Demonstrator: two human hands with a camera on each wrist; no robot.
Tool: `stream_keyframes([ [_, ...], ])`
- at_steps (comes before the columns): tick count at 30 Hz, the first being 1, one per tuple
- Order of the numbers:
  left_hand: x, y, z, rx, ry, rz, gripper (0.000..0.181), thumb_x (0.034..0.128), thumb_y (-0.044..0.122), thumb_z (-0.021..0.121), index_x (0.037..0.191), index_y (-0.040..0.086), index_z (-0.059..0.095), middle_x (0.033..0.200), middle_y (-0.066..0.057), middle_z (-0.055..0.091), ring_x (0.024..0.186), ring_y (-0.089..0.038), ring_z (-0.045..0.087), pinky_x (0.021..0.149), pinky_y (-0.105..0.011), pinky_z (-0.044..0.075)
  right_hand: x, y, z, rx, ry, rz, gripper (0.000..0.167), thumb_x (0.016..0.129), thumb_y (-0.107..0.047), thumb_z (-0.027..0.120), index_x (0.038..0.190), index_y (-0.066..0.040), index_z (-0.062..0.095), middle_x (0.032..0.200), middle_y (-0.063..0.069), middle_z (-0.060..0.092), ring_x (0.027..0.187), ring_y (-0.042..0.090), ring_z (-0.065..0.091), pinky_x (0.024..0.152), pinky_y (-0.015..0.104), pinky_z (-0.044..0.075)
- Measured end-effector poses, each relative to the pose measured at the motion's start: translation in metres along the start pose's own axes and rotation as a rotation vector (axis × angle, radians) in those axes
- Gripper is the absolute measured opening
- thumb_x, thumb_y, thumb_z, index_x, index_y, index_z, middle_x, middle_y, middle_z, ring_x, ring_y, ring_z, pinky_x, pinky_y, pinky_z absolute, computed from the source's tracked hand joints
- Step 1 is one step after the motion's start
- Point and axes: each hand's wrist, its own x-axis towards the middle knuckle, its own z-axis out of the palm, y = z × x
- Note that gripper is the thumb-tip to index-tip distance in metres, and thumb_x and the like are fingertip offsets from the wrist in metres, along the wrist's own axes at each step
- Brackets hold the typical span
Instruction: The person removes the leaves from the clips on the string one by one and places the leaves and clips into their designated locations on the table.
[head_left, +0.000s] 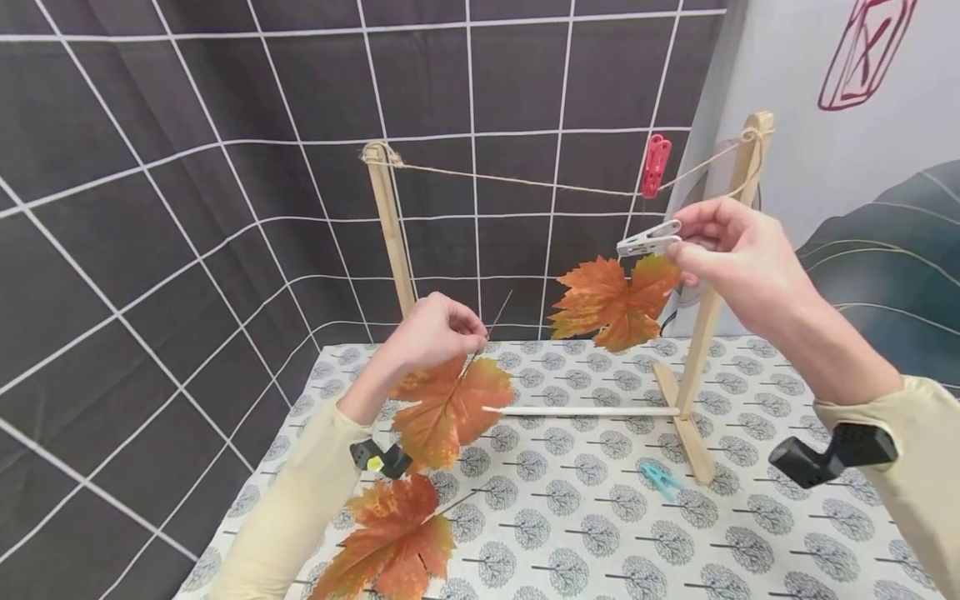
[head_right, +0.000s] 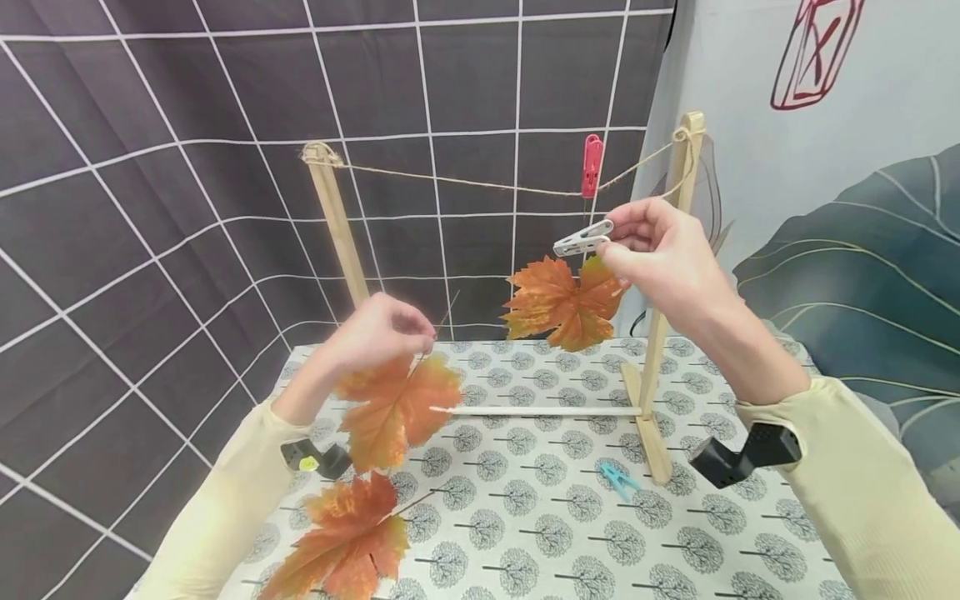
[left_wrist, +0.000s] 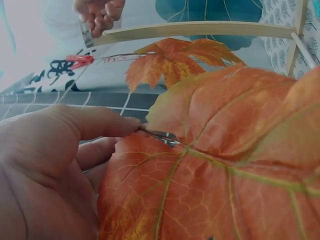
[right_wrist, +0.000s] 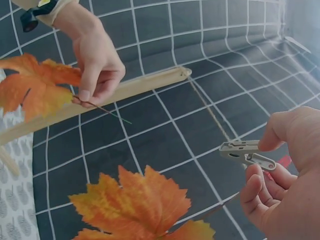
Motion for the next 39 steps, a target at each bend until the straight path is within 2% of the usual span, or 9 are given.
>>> stream_keyframes([
  [4,-0.003,-0.006,0.002,0.014,-0.063,0.001,0.005,0.0837,0.006,0.073,0.086,0.006,0.078,0.074,0.004,0.071,0.071,-0.012,0.061,0.059,-0.026,0.042,-0.008,0.01,-0.004,0.049,0.003,0.017,0.023,0.09,0.009,0.065,0.109,-0.001,0.056,0.092,0.004,0.066,0.066,0.012,0.057,0.058,0.02,0.05],
  [8,-0.005,-0.011,0.006,0.007,-0.083,0.009,0.005,0.083,0.004,0.073,0.086,0.004,0.077,0.074,0.003,0.071,0.07,-0.01,0.061,0.058,-0.025,0.042,-0.014,0.019,-0.008,0.098,-0.001,0.014,0.022,0.09,0.011,0.064,0.107,-0.001,0.058,0.09,0.006,0.066,0.064,0.012,0.057,0.059,0.019,0.05],
  [15,-0.005,-0.016,0.007,0.008,-0.101,0.027,0.005,0.0825,0.004,0.074,0.086,0.004,0.078,0.075,0.003,0.072,0.07,-0.01,0.063,0.061,-0.024,0.045,-0.022,0.026,-0.015,-0.042,0.032,0.048,0.021,0.091,0.007,0.063,0.109,-0.004,0.057,0.09,0.002,0.065,0.064,0.01,0.058,0.061,0.018,0.05],
  [22,-0.01,-0.023,0.014,0.006,-0.133,0.039,0.005,0.0819,0.002,0.073,0.084,0.004,0.077,0.073,0.002,0.071,0.067,-0.009,0.06,0.059,-0.024,0.043,-0.035,0.039,-0.023,0.005,-0.001,0.077,0.023,0.092,0.007,0.063,0.111,-0.004,0.056,0.09,0.002,0.062,0.066,0.011,0.057,0.065,0.017,0.05],
  [24,-0.012,-0.027,0.017,0.004,-0.145,0.039,0.005,0.0823,0.002,0.073,0.083,0.004,0.077,0.073,0.003,0.07,0.067,-0.008,0.059,0.058,-0.024,0.043,-0.04,0.044,-0.024,-0.047,0.006,0.087,0.022,0.093,0.005,0.063,0.111,-0.005,0.056,0.09,0.0,0.061,0.066,0.011,0.057,0.066,0.017,0.05],
  [29,-0.019,-0.039,0.022,0.012,-0.17,0.032,0.005,0.0819,0.003,0.073,0.084,0.005,0.077,0.073,0.004,0.07,0.067,-0.008,0.059,0.058,-0.024,0.044,-0.049,0.057,-0.024,-0.059,0.008,0.124,0.02,0.094,0.003,0.061,0.111,-0.004,0.055,0.089,0.0,0.06,0.066,0.011,0.056,0.066,0.018,0.049],
  [30,-0.02,-0.041,0.023,0.014,-0.172,0.035,0.005,0.0814,0.002,0.074,0.084,0.005,0.077,0.073,0.004,0.07,0.067,-0.008,0.06,0.059,-0.024,0.045,-0.051,0.06,-0.025,-0.02,0.008,0.126,0.02,0.093,0.005,0.061,0.111,-0.003,0.055,0.088,0.001,0.06,0.066,0.011,0.056,0.066,0.018,0.049],
  [35,-0.024,-0.048,0.024,0.002,-0.182,0.049,0.006,0.0797,0.001,0.073,0.083,0.005,0.077,0.074,0.004,0.07,0.067,-0.009,0.062,0.063,-0.026,0.049,-0.056,0.069,-0.026,0.04,0.029,0.124,0.02,0.092,0.008,0.061,0.108,-0.002,0.054,0.087,0.001,0.06,0.064,0.011,0.057,0.064,0.018,0.049],
  [39,-0.028,-0.052,0.025,-0.008,-0.197,0.057,0.008,0.0804,-0.001,0.072,0.081,0.006,0.076,0.074,0.003,0.069,0.068,-0.009,0.06,0.064,-0.026,0.049,-0.06,0.076,-0.028,0.051,0.035,0.13,0.021,0.092,0.009,0.06,0.108,-0.003,0.053,0.088,0.0,0.061,0.066,0.01,0.058,0.066,0.017,0.049],
])
